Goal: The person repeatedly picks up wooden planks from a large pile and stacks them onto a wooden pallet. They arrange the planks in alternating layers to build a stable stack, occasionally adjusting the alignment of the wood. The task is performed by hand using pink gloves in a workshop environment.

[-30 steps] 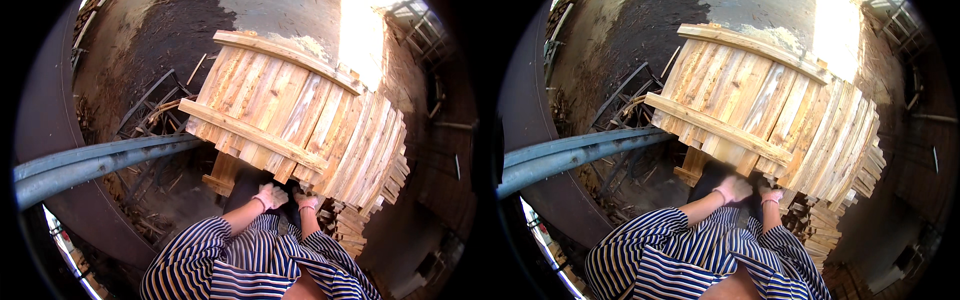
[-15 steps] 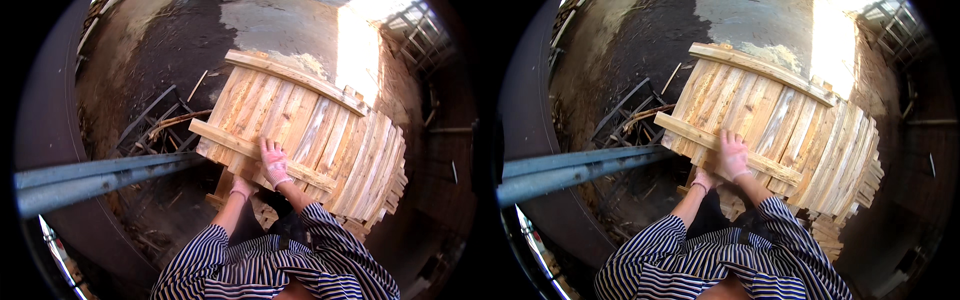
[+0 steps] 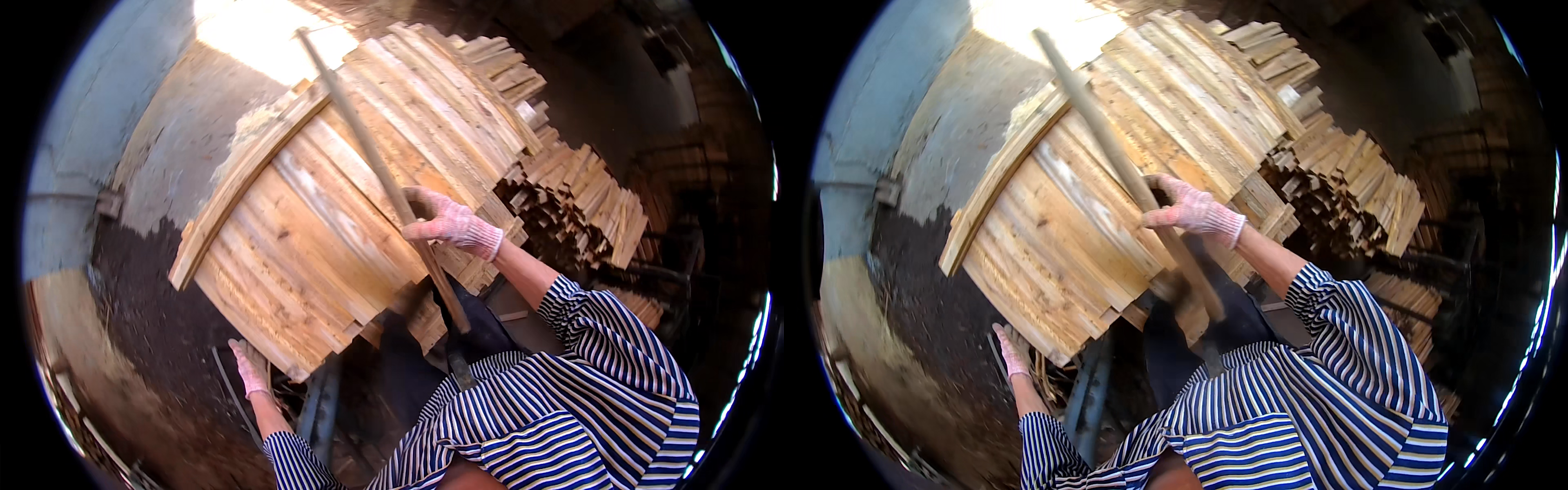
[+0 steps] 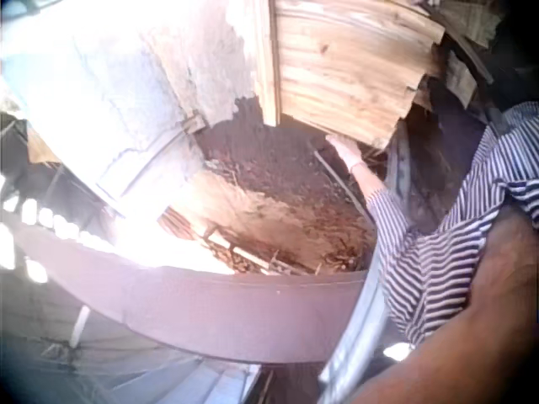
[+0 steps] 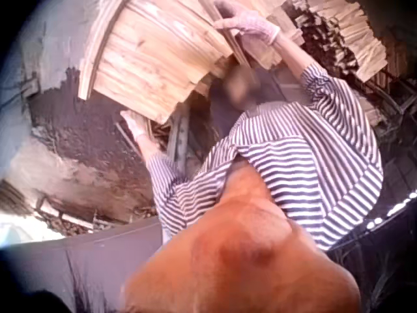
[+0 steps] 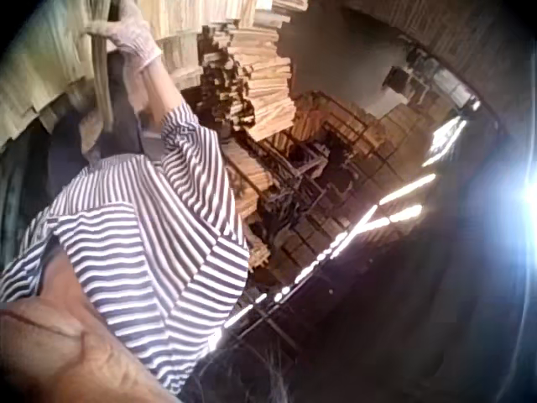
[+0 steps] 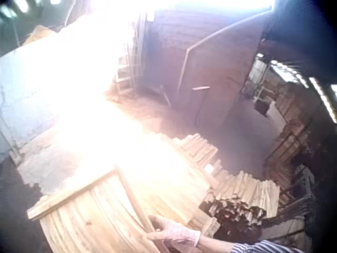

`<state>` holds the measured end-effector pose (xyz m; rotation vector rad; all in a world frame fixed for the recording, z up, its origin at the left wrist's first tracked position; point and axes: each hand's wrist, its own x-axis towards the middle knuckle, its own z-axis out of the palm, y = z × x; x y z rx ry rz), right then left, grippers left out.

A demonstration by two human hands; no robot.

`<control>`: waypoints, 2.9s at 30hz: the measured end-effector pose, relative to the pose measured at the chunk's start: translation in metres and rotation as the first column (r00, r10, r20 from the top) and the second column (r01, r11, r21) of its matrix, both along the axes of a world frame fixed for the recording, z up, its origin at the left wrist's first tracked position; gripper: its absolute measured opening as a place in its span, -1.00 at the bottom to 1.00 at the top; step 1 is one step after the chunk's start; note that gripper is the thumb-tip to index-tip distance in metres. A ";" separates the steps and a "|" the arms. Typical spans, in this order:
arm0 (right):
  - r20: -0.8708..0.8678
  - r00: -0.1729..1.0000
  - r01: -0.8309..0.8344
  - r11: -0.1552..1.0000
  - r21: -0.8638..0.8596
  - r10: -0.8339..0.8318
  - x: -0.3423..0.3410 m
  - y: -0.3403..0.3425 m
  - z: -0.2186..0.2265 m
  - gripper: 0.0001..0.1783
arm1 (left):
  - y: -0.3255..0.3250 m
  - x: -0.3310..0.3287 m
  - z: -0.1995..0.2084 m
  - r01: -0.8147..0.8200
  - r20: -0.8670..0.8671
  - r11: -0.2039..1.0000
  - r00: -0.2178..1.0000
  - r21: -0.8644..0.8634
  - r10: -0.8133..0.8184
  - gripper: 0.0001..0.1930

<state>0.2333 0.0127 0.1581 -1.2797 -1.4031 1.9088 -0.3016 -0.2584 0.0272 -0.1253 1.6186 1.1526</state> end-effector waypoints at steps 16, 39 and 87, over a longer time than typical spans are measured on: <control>-0.035 0.783 0.573 0.743 -0.346 -0.621 0.042 -0.157 -0.163 -0.48 | -0.008 0.038 -0.045 0.272 -0.142 0.955 0.947 -0.121 -0.287 0.18; 0.004 0.731 0.675 0.724 0.146 -0.682 0.095 -0.072 -0.055 0.12 | 0.157 0.154 -0.003 0.312 -0.905 0.852 -0.080 -0.421 -0.418 -0.20; 0.521 0.757 -0.629 0.659 0.413 0.395 -0.112 -0.091 -0.144 -0.25 | 0.423 0.082 0.037 0.716 -0.668 0.315 -0.275 -0.622 -0.692 -0.35</control>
